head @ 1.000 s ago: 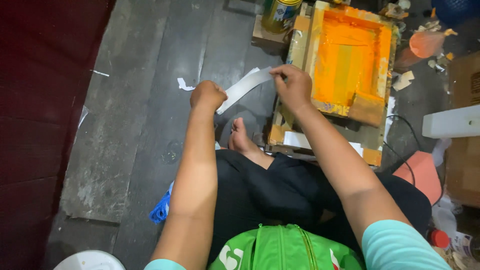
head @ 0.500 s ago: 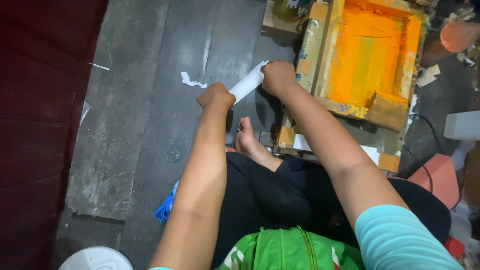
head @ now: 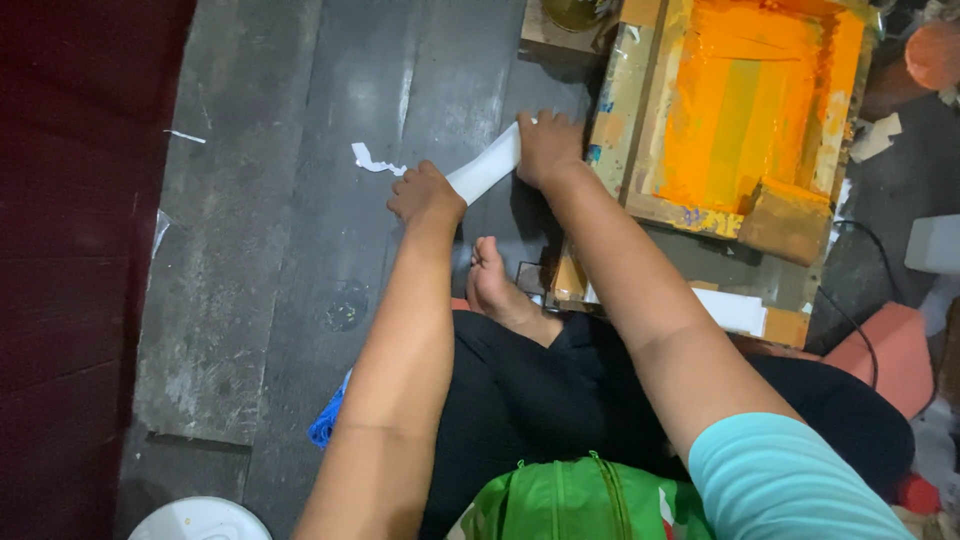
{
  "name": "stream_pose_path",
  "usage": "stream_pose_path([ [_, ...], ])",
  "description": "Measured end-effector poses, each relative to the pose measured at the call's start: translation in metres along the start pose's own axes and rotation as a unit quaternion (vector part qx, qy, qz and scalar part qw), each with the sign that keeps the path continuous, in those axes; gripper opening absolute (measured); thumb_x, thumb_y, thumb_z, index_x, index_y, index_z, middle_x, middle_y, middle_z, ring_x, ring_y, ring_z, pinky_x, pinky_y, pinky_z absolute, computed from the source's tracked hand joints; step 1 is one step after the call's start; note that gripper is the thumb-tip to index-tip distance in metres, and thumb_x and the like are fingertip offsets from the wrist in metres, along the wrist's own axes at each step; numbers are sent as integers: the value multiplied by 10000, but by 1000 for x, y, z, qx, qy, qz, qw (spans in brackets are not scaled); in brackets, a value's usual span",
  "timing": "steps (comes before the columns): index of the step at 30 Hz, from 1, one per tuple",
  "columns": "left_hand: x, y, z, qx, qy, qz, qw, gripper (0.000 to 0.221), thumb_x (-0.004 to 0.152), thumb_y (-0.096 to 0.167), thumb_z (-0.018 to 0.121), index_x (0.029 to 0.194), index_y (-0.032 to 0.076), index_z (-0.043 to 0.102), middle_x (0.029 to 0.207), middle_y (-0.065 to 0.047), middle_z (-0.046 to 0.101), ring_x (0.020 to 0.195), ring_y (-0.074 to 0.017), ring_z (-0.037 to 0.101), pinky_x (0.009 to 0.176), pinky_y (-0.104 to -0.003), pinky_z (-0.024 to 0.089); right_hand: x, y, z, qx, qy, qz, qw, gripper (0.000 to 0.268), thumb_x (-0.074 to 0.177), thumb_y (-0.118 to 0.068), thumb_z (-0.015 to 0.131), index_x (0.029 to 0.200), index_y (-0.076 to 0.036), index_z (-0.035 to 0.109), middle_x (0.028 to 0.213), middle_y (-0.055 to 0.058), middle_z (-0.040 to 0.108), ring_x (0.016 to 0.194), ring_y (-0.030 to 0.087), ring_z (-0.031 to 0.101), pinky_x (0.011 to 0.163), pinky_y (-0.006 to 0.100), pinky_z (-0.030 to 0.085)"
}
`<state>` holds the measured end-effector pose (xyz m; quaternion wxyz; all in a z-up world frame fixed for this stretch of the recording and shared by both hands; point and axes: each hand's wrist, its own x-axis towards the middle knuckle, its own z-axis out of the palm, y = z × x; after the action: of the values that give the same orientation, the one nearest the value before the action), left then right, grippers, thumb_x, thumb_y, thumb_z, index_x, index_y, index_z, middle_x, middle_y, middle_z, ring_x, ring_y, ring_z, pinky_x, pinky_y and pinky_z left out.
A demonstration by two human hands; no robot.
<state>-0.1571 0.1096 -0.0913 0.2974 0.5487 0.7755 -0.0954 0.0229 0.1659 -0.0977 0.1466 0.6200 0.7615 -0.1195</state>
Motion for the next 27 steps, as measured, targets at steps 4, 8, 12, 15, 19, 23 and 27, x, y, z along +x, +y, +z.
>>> stream_pose_path([
  [4,3,3,13,29,21,-2,999,488,899,206,694,1287,26,460,1262,-222,530,1173,-424,531,896,-572,509,-5,-4,5,1,-7,-30,1000,633,877,-88,677,1465,-129,447,1283,247,563,1101,465,633,865,563,532],
  [8,-2,3,14,68,14,3,998,413,933,204,654,1265,55,458,1227,-205,522,1145,-403,528,879,-565,480,3,0,18,-18,-21,-47,998,577,889,-90,678,1426,-118,472,1230,253,564,1058,469,649,830,561,552],
  [12,-3,2,18,95,15,6,995,362,945,181,633,1263,51,519,1187,-187,553,1113,-379,567,860,-531,493,10,0,23,-55,-9,-50,997,449,917,-94,648,1352,-96,536,1233,250,565,1053,447,648,802,569,550],
  [15,1,8,19,95,-2,-12,995,359,949,135,622,1280,47,518,1158,-167,568,1090,-374,589,856,-532,473,16,0,33,-62,-1,-46,997,403,928,-92,628,1321,-105,537,1189,239,568,1006,424,655,793,546,539],
  [19,17,5,35,99,15,6,995,343,917,136,667,1233,44,568,1088,-159,604,1033,-343,627,834,-518,489,14,-2,33,-79,-3,-35,996,403,941,-99,632,1328,-126,528,1185,215,562,1002,400,665,791,541,549],
  [23,24,6,42,101,27,19,994,328,901,123,689,1208,43,602,1020,-141,617,966,-319,657,768,-471,502,17,1,32,-54,-18,-33,998,406,939,-100,631,1329,-118,518,1157,226,552,960,426,670,753,559,549],
  [27,16,10,33,77,11,13,997,337,921,98,671,1247,29,617,1098,-149,649,1053,-333,673,809,-499,532,16,-2,31,-74,-23,-26,997,399,952,-112,602,1341,-123,515,1135,206,572,964,400,680,745,541,558],
])
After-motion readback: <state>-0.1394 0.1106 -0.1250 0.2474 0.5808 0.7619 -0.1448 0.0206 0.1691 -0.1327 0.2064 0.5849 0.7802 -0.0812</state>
